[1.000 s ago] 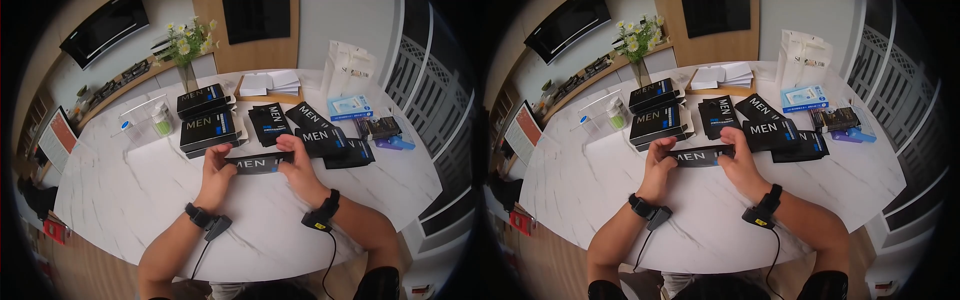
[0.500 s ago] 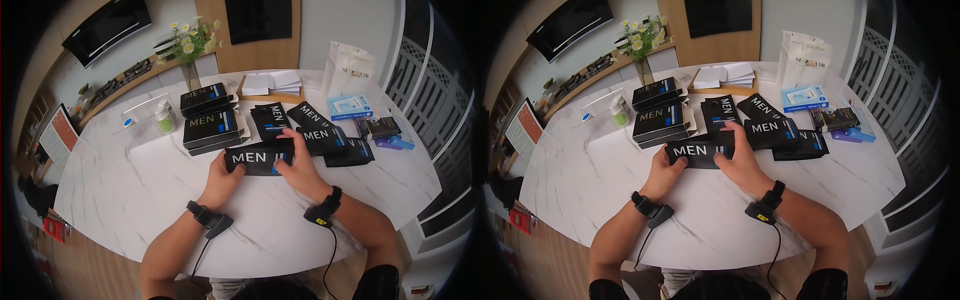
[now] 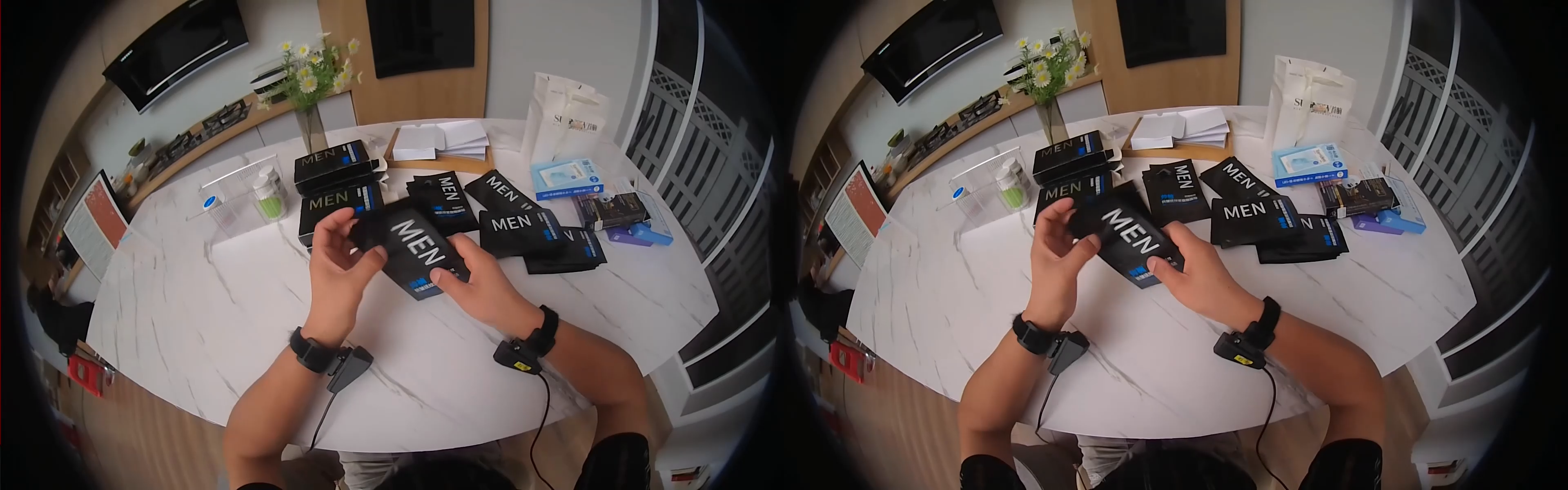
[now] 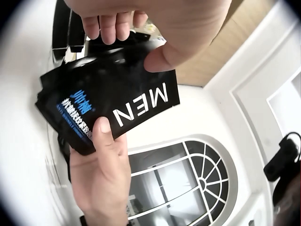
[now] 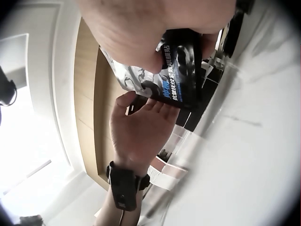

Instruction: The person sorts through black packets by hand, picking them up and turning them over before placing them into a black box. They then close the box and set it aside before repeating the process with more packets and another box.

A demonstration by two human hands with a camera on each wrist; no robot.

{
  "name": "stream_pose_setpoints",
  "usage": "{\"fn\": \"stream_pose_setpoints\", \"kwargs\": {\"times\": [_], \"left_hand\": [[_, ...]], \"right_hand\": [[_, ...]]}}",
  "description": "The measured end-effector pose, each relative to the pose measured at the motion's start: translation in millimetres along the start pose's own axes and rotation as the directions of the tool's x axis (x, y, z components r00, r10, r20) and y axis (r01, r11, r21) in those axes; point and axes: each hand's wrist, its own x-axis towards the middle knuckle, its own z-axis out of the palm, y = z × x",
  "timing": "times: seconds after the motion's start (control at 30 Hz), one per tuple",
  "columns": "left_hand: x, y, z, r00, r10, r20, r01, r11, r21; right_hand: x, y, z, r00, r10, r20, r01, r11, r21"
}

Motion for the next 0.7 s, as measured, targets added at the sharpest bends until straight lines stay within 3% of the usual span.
{"fn": "stream_pose_setpoints", "kwargs": {"times": [0.07, 0.1, 0.17, 0.2, 0.3, 0.33, 0.43, 0.63, 0.7], "left_hand": [[-2, -20, -7, 0.989, -0.139, 0.058, 0.144, 0.984, -0.102], [-2, -29, -11, 0.975, -0.203, 0.093, 0.215, 0.965, -0.15], [-9, -30, 2, 0.959, -0.247, 0.141, 0.254, 0.967, -0.034], [-13, -28, 9, 0.962, -0.247, 0.119, 0.251, 0.968, -0.019], [-16, -28, 12, 0.968, -0.224, 0.118, 0.22, 0.975, 0.042], [-15, -30, 12, 0.97, -0.207, 0.13, 0.2, 0.978, 0.064], [-16, -45, 10, 0.976, -0.156, 0.149, 0.152, 0.988, 0.04], [-11, -54, 17, 0.955, -0.259, 0.145, 0.258, 0.966, 0.023], [-11, -52, 19, 0.96, -0.225, 0.17, 0.223, 0.974, 0.031]], "right_hand": [[0, -1, 10, 0.997, -0.027, -0.076, 0.039, 0.985, 0.165], [0, 2, 14, 0.997, -0.033, -0.068, 0.043, 0.987, 0.152], [0, 5, 23, 0.998, -0.037, -0.052, 0.043, 0.991, 0.127], [-2, 5, 27, 0.999, -0.013, -0.05, 0.022, 0.98, 0.197], [-2, 19, 24, 0.992, -0.108, -0.067, 0.112, 0.992, 0.065], [-1, 20, 24, 0.993, -0.093, -0.068, 0.101, 0.985, 0.139], [-1, 16, 20, 0.994, -0.048, -0.096, 0.061, 0.989, 0.136], [1, 25, 27, 0.994, 0.083, -0.068, -0.06, 0.956, 0.287], [3, 23, 27, 0.994, 0.083, -0.067, -0.051, 0.921, 0.385]]}}
